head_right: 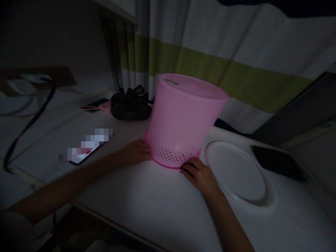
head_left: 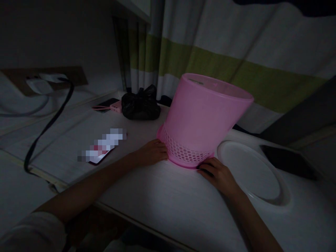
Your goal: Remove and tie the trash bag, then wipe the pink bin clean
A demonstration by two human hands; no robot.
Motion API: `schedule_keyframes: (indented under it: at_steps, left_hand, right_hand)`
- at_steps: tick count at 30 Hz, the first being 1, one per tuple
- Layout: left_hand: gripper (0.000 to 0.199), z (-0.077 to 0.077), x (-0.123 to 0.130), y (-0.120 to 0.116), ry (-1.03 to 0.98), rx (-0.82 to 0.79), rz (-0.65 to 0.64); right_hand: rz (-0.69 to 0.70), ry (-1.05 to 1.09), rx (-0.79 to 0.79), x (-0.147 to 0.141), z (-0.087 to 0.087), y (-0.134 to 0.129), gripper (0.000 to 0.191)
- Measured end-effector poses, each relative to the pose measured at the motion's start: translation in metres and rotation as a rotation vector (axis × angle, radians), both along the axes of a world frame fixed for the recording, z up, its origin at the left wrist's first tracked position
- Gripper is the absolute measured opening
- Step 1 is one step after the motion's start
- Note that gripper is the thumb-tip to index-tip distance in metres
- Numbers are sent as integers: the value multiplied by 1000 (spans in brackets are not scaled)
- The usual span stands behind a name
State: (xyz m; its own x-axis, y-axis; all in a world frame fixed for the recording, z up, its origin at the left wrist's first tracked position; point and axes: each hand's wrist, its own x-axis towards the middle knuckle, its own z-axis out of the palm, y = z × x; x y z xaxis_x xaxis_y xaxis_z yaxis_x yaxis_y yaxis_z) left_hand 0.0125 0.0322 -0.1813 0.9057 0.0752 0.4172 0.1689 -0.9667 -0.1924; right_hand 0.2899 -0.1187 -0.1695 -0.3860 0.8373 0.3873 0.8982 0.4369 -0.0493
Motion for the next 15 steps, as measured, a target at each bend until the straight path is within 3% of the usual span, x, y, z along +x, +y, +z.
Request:
schedule_keyframes:
  at_steps: [15]
  left_hand:
    - [12,1,-1,1,-7,-3,-27]
  right_hand:
    - [-29,4,14,5,0,2,16]
